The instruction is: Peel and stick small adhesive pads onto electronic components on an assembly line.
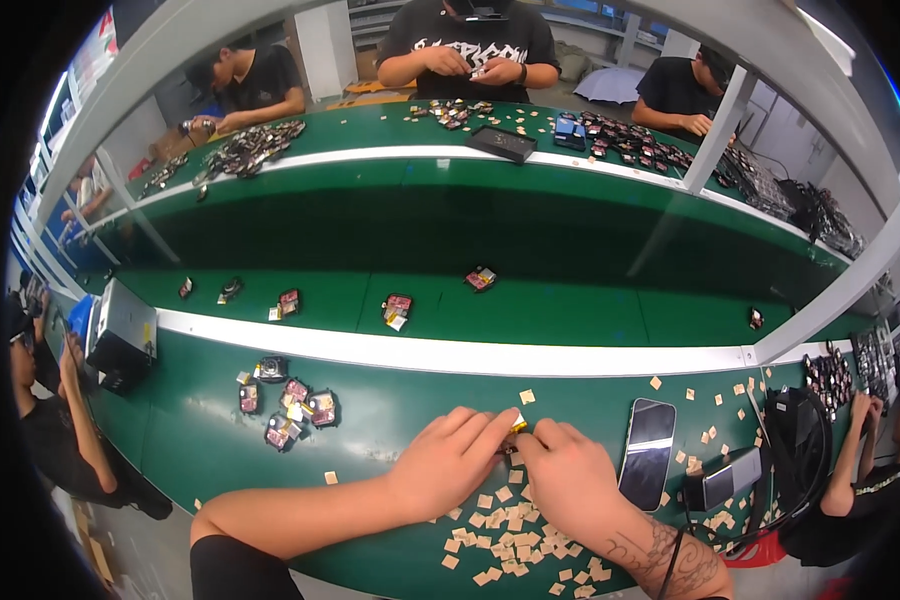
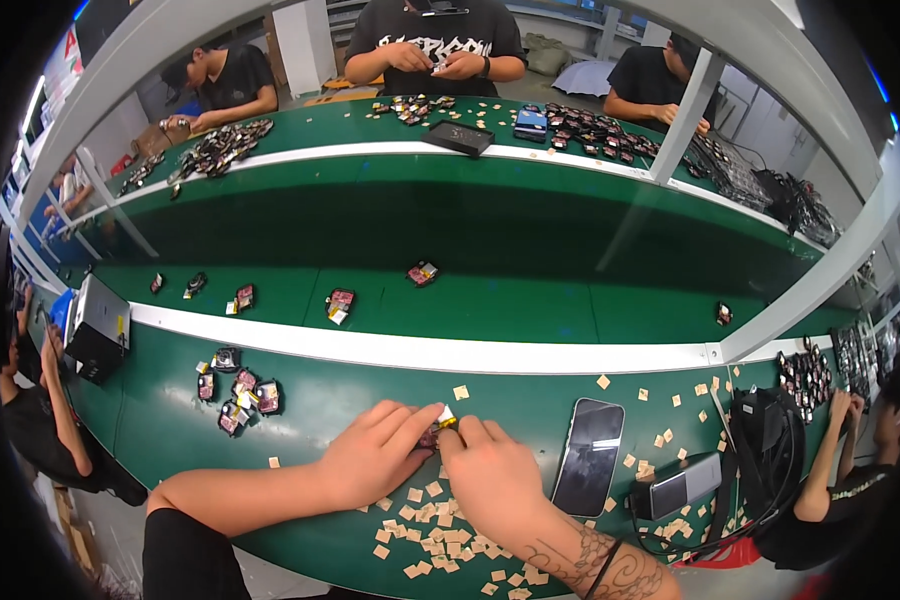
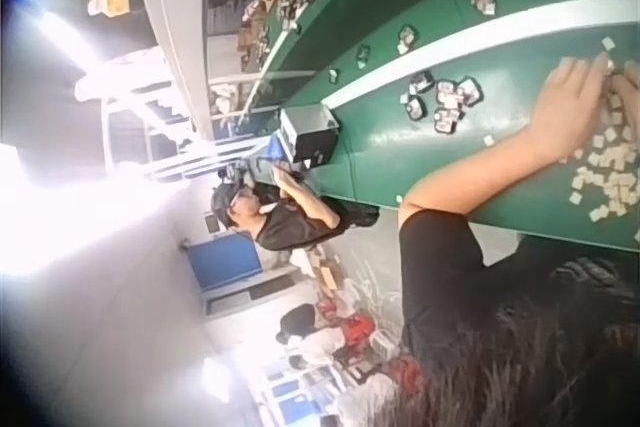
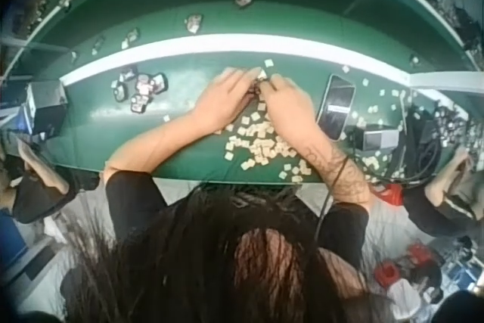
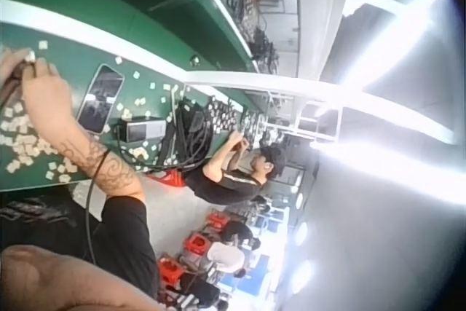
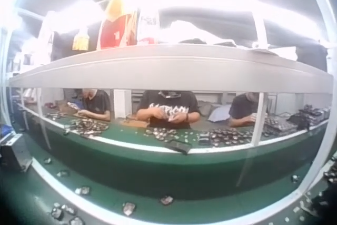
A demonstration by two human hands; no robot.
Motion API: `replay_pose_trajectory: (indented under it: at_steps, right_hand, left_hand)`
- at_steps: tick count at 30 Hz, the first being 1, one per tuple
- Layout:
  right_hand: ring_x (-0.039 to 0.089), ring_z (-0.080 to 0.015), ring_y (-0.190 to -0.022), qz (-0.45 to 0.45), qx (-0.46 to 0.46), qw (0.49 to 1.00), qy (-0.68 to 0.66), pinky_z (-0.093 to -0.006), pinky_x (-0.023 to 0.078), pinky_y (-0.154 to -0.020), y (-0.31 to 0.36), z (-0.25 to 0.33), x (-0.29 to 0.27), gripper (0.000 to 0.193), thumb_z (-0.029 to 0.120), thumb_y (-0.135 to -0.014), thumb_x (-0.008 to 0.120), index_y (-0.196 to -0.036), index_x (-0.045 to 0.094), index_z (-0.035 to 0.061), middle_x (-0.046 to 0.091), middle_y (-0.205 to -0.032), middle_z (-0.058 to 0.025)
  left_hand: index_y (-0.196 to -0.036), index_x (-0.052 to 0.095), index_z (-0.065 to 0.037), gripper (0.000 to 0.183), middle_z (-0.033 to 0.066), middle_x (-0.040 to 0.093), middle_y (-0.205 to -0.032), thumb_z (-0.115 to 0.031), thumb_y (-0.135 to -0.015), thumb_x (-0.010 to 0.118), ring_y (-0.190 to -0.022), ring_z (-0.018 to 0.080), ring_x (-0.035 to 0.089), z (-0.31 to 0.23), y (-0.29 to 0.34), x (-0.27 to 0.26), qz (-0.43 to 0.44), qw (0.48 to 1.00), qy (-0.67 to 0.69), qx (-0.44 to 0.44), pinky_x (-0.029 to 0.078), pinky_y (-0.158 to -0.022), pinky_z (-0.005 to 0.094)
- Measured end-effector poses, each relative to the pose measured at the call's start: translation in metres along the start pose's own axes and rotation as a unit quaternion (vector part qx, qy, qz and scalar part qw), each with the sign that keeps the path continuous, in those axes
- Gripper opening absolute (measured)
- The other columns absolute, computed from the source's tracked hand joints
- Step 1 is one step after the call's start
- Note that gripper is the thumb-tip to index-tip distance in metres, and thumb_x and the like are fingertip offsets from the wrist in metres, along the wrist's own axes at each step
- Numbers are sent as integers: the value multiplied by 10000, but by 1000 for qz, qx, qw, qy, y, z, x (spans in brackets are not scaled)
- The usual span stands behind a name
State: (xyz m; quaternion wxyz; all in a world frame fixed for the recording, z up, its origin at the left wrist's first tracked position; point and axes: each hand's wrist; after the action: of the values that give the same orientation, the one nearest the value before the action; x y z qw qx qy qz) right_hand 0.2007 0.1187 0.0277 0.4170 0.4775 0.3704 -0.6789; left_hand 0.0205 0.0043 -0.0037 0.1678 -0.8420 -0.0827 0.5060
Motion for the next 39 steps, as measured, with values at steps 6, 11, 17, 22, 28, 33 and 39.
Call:
replay_pose_trajectory:
  at_steps: [6,11,17,22,28,33,39]
  right_hand:
    - [663,-249,-713,-61,49,965,-249,-345,536,-627,-5,-19,13,166,-44,-920,712,-1076,722,12,627,-920,-96]
    - [710,-281,-794,-63,109,938,-324,-369,565,-679,-11,-19,2,177,80,-971,734,-1141,698,47,664,-1006,-115]
    - [602,-97,-751,-27,58,936,-346,-237,460,-615,-17,-23,7,241,-27,-953,732,-1192,720,4,649,-951,-71]
    - [620,-122,-760,-9,64,905,-420,-250,472,-635,-14,-29,8,202,-31,-977,704,-1170,739,15,663,-961,-66]
    - [742,-260,-844,104,44,920,-376,-346,580,-724,-13,-44,-13,201,40,-986,734,-1187,742,41,714,-1012,-117]
    - [739,-326,-860,95,13,943,-319,-389,604,-760,-11,-39,-20,220,62,-976,742,-1196,746,56,729,-1025,-123]
    - [732,-339,-838,40,-25,974,-223,-416,603,-733,-7,-20,-11,241,42,-945,755,-1186,739,45,721,-1007,-111]
  left_hand:
    - [-1473,547,27,659,135,685,-1101,-92,-878,804,-1021,326,649,5,1,0,-10,1000,-1,-2,567,-879,410]
    - [-1488,537,26,677,136,691,-1127,-135,-889,809,-1042,321,661,5,7,-7,6,999,34,-16,565,-883,425]
    - [-1471,526,35,609,108,683,-1209,-183,-948,751,-1117,267,633,2,13,-9,41,998,43,17,526,-892,411]
    - [-1360,590,-38,484,102,659,-1217,-162,-921,751,-1140,272,617,6,13,-7,37,997,67,24,517,-901,418]
    - [-1306,667,-157,450,109,626,-1343,-121,-858,702,-1240,292,584,11,19,-11,104,992,-11,72,522,-951,419]
    - [-1254,672,-150,389,113,636,-1331,-125,-866,675,-1212,286,601,9,17,-12,106,989,-49,89,523,-926,412]
    - [-1215,676,-142,326,115,661,-1312,-174,-891,677,-1167,276,627,7,19,-13,97,986,-94,95,524,-901,396]
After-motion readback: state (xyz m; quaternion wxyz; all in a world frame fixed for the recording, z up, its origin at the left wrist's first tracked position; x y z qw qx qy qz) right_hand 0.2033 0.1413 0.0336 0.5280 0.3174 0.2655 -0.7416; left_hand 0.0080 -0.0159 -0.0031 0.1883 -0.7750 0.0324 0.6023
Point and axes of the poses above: each hand's wrist, its own y-axis away from the middle knuckle, its own x-axis out of the palm, z = x × y
